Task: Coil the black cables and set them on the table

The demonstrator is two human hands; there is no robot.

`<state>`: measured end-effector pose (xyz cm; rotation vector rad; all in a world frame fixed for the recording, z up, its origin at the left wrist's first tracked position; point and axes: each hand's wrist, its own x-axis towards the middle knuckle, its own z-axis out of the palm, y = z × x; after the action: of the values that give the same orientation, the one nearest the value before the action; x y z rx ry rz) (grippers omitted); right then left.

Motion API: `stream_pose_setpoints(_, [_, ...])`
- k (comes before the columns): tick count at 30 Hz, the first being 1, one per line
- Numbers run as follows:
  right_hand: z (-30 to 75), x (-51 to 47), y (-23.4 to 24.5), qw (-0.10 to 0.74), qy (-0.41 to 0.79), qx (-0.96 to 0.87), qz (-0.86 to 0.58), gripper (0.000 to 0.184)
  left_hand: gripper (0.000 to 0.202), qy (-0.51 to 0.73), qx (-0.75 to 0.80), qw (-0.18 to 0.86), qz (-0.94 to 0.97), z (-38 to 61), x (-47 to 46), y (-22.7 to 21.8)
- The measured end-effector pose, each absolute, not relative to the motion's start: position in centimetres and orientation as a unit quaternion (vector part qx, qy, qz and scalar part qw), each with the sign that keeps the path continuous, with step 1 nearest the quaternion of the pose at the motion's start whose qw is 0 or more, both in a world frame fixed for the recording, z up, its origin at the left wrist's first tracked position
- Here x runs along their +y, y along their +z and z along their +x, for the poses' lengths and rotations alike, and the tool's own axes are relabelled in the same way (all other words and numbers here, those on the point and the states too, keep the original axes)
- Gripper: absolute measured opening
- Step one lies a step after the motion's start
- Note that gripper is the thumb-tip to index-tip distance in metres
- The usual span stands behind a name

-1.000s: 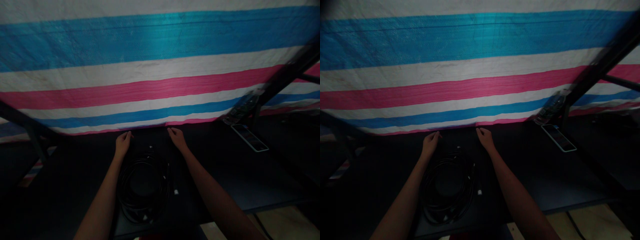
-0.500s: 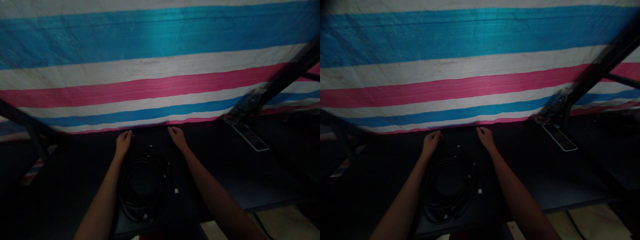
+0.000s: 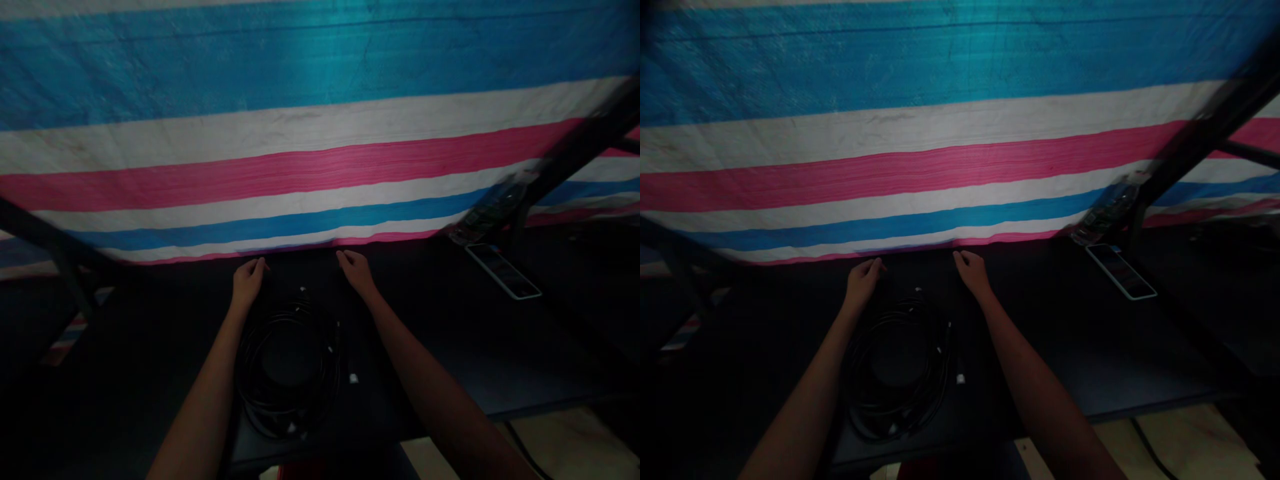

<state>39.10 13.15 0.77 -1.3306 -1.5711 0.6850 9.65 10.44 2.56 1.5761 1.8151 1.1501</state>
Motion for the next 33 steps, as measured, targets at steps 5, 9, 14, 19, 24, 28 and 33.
stream_pose_setpoints(5, [39.09, 13.11, 0.89, 0.467, 0.277, -0.641, -0.543, 0.042, 0.037, 0.42, 0.661, 0.234, 0.577, 9.6, 10.5, 2.45])
stream_pose_setpoints(9, [39.04, 13.05, 0.96, 0.467, 0.278, -0.64, -0.542, 0.041, 0.038, 0.418, 0.66, 0.233, 0.579, 9.66, 10.48, 2.56])
stream_pose_setpoints(14, [39.06, 13.07, 0.97, 0.462, 0.281, -0.64, -0.546, 0.041, 0.038, 0.418, 0.66, 0.235, 0.579, 9.76, 10.49, 2.57])
stream_pose_setpoints(19, [39.11, 13.12, 0.94, 0.462, 0.278, -0.642, -0.545, 0.041, 0.037, 0.418, 0.659, 0.238, 0.578, 9.69, 10.53, 2.43])
stream_pose_setpoints(24, [39.09, 13.08, 0.97, 0.463, 0.278, -0.644, -0.543, 0.041, 0.037, 0.416, 0.659, 0.241, 0.578, 9.67, 10.52, 2.33])
stream_pose_setpoints(28, [39.1, 13.08, 0.99, 0.461, 0.279, -0.643, -0.545, 0.041, 0.037, 0.415, 0.658, 0.243, 0.579, 9.64, 10.55, 2.28])
stream_pose_setpoints(33, [39.11, 12.98, 1.06, 0.46, 0.278, -0.644, -0.544, 0.041, 0.037, 0.412, 0.659, 0.241, 0.581, 9.59, 10.62, 2.25])
